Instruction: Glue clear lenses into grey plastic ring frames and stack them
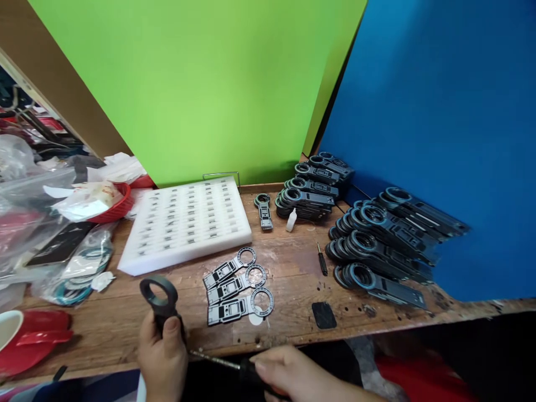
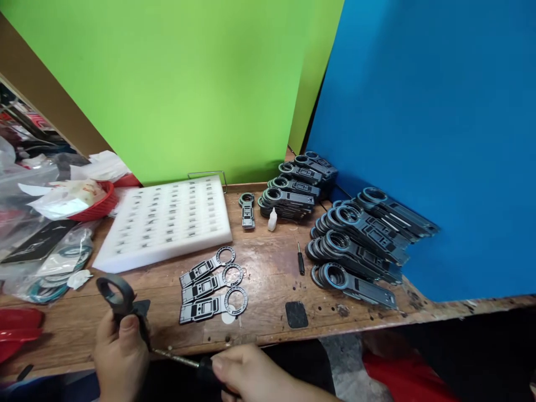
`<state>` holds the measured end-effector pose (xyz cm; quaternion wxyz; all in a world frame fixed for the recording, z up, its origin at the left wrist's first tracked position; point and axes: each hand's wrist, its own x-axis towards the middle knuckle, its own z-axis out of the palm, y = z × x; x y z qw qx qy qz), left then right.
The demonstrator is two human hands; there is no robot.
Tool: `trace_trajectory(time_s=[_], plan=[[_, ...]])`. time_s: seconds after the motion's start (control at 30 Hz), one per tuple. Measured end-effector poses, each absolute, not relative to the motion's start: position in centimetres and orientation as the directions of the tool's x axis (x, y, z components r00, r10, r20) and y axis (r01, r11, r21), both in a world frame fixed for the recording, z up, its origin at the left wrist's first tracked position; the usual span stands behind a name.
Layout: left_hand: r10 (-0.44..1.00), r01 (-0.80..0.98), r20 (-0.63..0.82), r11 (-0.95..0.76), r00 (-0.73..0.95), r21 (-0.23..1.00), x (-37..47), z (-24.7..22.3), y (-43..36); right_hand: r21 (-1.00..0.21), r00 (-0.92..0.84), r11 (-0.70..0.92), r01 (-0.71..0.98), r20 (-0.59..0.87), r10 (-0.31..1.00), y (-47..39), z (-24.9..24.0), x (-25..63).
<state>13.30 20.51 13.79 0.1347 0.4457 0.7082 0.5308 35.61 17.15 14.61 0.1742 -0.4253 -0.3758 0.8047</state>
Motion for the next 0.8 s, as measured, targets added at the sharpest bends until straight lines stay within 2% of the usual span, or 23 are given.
trace_trajectory(time_s=[0.07, 0.13, 0.2, 0.27, 0.33, 0.37, 0.47, 0.57, 0.67, 0.73, 0.8], plan=[[0.777, 0.471, 0.218, 0.112, -0.590, 0.875, 12.3, 13.7, 21.0, -0.689, -0.588, -0.722, 0.055, -0.607, 0.535, 17.1, 14.5, 36.3], [0.752, 0.491, 0.223, 0.150, -0.620, 0.858, 11.2, 14.0, 21.5, -0.733, -0.557, -0.668, 0.128, -0.610, 0.564, 17.1, 14.5, 37.4], [0.770, 0.376, 0.140, 0.138, -0.623, 0.916, 10.6, 14.5, 21.9, -0.845, -0.440, -0.476, 0.241, -0.533, 0.723, 17.3, 14.4, 39.1], [0.826, 0.059, -0.086, 0.143, -0.557, 0.988, 10.9, 14.9, 21.9, -0.859, -0.235, -0.248, 0.447, -0.380, 0.895, 17.9, 14.2, 41.2], [0.863, -0.236, -0.301, 0.219, -0.406, 0.947, 12.4, 14.9, 21.5, -0.735, -0.051, -0.130, 0.666, -0.219, 0.974, 18.7, 13.6, 43.3], [0.865, -0.305, -0.372, 0.274, -0.336, 0.912, 13.5, 14.8, 21.2, -0.655, 0.001, -0.105, 0.748, -0.157, 0.988, 19.0, 13.4, 44.1], [0.873, -0.313, -0.447, 0.376, -0.196, 0.872, 17.3, 13.9, 19.9, -0.479, 0.032, -0.013, 0.878, 0.032, 0.999, 19.3, 13.1, 44.7], [0.879, -0.278, -0.448, 0.395, -0.164, 0.876, 20.1, 12.8, 19.0, -0.462, -0.132, 0.220, 0.859, 0.215, 0.968, 18.7, 14.0, 41.8], [0.880, -0.259, -0.450, 0.403, -0.154, 0.878, 21.1, 12.0, 18.8, -0.500, -0.365, 0.496, 0.710, 0.341, 0.866, 18.0, 15.1, 37.6], [0.867, -0.253, -0.480, 0.438, -0.136, 0.863, 20.7, 11.8, 18.8, -0.532, -0.375, 0.542, 0.651, 0.396, 0.838, 17.9, 15.5, 35.4], [0.853, -0.253, -0.512, 0.475, -0.102, 0.843, 20.1, 12.0, 18.6, -0.603, -0.335, 0.518, 0.607, 0.397, 0.855, 18.1, 15.9, 34.2]])
